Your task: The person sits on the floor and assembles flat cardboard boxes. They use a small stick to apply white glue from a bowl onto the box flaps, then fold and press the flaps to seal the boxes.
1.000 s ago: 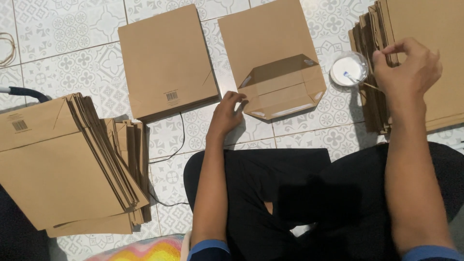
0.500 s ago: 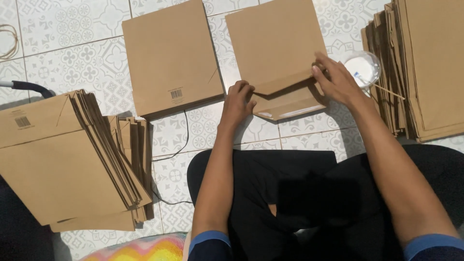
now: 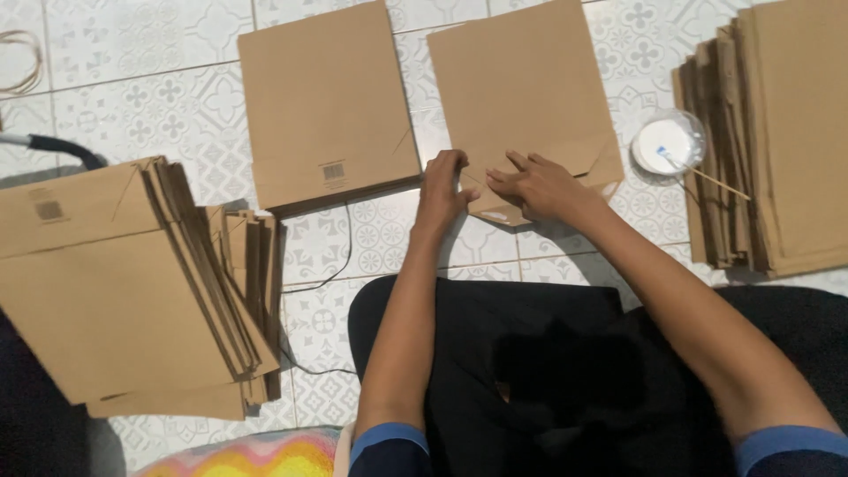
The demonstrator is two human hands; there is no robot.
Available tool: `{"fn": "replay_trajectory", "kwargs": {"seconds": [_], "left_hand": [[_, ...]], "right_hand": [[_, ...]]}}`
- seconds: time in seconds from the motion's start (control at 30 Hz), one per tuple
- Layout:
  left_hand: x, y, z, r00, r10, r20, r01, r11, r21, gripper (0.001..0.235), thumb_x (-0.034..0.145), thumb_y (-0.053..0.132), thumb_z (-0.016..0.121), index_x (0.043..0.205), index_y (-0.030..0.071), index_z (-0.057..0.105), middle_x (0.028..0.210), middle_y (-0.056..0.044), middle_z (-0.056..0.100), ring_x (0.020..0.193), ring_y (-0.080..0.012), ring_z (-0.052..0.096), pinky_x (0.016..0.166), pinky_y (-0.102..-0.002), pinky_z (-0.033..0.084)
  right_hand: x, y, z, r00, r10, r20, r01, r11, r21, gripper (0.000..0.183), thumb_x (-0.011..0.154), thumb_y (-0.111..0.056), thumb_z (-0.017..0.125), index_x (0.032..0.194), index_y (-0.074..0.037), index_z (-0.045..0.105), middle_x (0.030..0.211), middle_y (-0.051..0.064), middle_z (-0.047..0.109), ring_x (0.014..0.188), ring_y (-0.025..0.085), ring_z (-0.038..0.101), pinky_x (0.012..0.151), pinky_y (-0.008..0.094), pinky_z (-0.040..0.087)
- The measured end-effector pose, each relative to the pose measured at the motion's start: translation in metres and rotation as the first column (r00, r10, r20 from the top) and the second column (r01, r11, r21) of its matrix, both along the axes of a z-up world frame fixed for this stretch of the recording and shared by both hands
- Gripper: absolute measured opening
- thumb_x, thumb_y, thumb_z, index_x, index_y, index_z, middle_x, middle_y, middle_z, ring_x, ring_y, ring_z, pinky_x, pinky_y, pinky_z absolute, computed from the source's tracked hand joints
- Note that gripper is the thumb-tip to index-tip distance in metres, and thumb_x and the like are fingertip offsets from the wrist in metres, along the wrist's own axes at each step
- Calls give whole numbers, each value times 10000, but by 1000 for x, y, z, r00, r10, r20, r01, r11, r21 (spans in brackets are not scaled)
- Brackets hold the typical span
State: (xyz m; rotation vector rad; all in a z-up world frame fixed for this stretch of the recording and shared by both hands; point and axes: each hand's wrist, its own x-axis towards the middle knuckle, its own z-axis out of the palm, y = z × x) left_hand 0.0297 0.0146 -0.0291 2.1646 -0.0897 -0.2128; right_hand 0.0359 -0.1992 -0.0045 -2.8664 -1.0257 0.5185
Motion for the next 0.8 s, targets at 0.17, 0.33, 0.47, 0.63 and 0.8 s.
{"fn": "replay_trajectory", "kwargs": {"seconds": [0.17,0.33,0.47,0.63,0.8], "left_hand": [[-1,-1,5,1000,11,8,-11,1000,4,687,725,28,880,1321,64,541,1242,-116,612,1291,-329,538,1119,-485,468],[-5,-1,13,999,31,-11,-31,999,-11,740,718,14,874,1358,48,504,1275,-137,602,1307,-336,536,1130,-469,467],[-1,-2,9,1000,13,27,-13,1000,-1,739,733,11,863,1378,40,500,1283,-142,601,1304,-332,545,1126,-457,471],[-1,-2,1,999,4,50,-2,999,-45,739,718,-23,858,1365,31,506,1286,-162,594,1306,-368,539,1132,-484,464],[2,-8,3,1000,-3,12,2,1000,9,723,721,-35,851,1359,2,513,1296,-173,580,1311,-367,544,1141,-480,463]], "right_hand": [[17,37,-4,983,76,169,-68,996,-49,387,1006,-292,553,1376,-365,640,1444,-113,643,1484,313,453,1165,499,409],[19,44,-7,962,125,243,-101,989,-110,409,1013,-307,530,1406,-377,615,1468,-121,624,1475,320,465,1120,524,420],[18,33,-6,948,168,269,-105,967,-232,355,1002,-391,496,1314,-412,665,1438,-76,655,1465,291,486,1157,533,390],[15,12,-33,939,214,268,-128,944,-305,336,961,-464,538,1251,-433,704,1437,22,660,1400,274,568,1159,538,393],[12,5,-19,967,154,205,-112,973,-201,312,1022,-398,539,1302,-457,663,1377,-60,702,1449,229,538,1145,501,427]]}}
